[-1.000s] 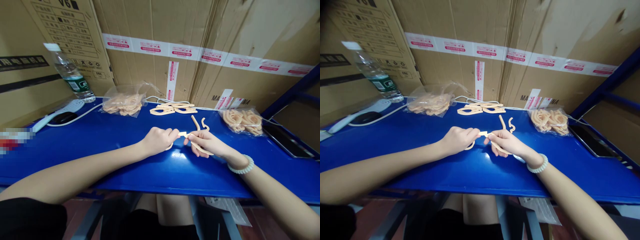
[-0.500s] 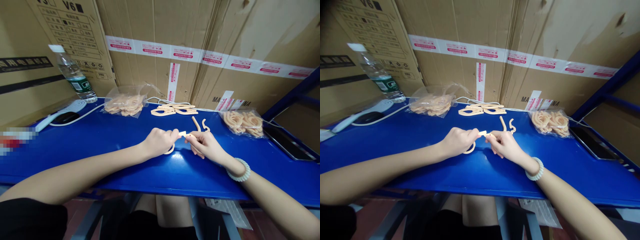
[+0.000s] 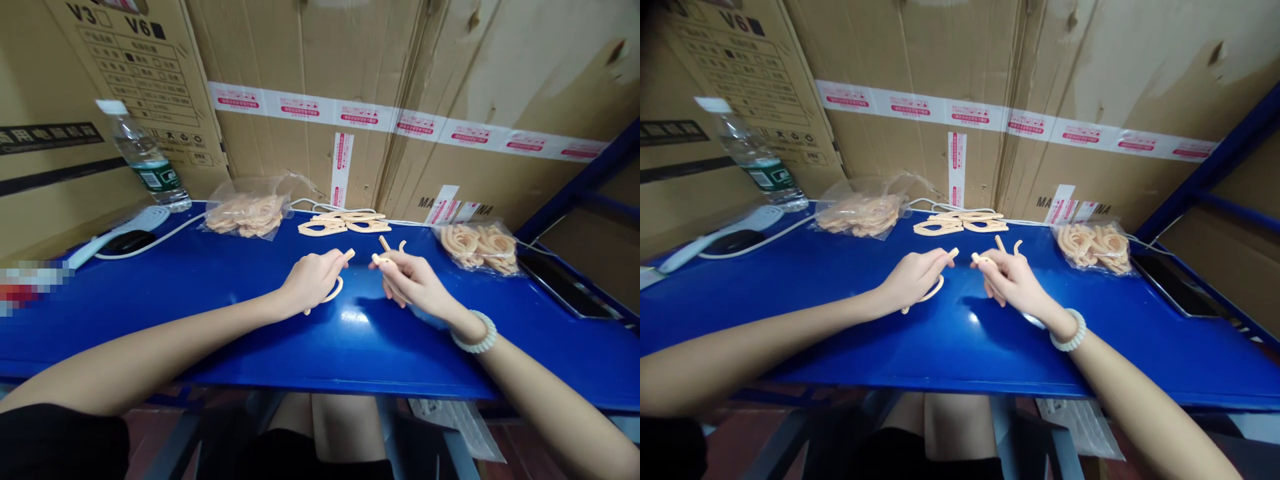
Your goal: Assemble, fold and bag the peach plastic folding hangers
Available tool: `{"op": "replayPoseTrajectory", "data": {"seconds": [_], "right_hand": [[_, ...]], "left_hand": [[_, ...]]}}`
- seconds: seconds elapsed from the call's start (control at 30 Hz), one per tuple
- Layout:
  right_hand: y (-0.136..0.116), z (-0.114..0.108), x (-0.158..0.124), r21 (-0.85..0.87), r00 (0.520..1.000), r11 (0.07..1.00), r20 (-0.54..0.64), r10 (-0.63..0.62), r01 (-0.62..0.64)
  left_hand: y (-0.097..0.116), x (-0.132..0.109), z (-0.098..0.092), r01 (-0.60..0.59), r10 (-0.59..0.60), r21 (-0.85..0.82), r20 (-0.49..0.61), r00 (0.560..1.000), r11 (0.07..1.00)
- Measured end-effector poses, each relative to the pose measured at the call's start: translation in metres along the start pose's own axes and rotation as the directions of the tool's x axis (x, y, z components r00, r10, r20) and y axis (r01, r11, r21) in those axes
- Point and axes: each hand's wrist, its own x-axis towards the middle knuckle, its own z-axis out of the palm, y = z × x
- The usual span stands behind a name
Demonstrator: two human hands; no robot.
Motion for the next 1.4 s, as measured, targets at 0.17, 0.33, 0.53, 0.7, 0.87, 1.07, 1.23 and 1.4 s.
{"op": "replayPoseTrajectory", "data": {"seconds": [0.17,0.33,0.53,0.7,0.87,1.07,1.23,1.4], "right_hand": [[0.013,-0.048,0.012,-0.275,0.912,0.947,-0.321,-0.254,0.167],[0.046,-0.079,0.021,-0.632,0.898,0.758,-0.224,-0.378,0.161],[0.071,-0.081,0.023,-0.678,0.96,0.718,-0.064,-0.271,0.157],[0.075,-0.084,0.023,-0.715,0.979,0.686,-0.011,-0.204,0.135],[0.074,-0.084,0.023,-0.728,0.984,0.667,0.06,-0.165,0.156],[0.064,-0.076,0.021,-0.757,0.979,0.631,0.055,-0.197,0.17],[0.027,-0.034,0.012,-0.673,0.869,0.634,0.024,-0.495,0.38],[0.003,0.008,0.004,-0.647,0.771,0.472,0.308,-0.557,0.599]], "left_hand": [[-0.004,0.011,-0.001,0.301,-0.277,-0.527,0.128,0.952,0.795],[0.006,0.013,-0.006,0.376,-0.364,-0.659,0.163,0.917,0.651],[0.011,0.012,-0.012,0.379,-0.411,-0.694,0.13,0.902,0.612],[0.011,0.013,-0.013,0.366,-0.439,-0.71,0.089,0.894,0.602],[0.012,0.014,-0.015,0.338,-0.443,-0.726,0.051,0.895,0.599],[0.01,0.015,-0.015,0.317,-0.449,-0.756,0.034,0.893,0.572],[0.015,0.014,-0.013,0.326,-0.46,-0.766,0.045,0.887,0.554],[0.02,0.009,-0.009,0.319,-0.425,-0.768,0.068,0.903,0.555]]}}
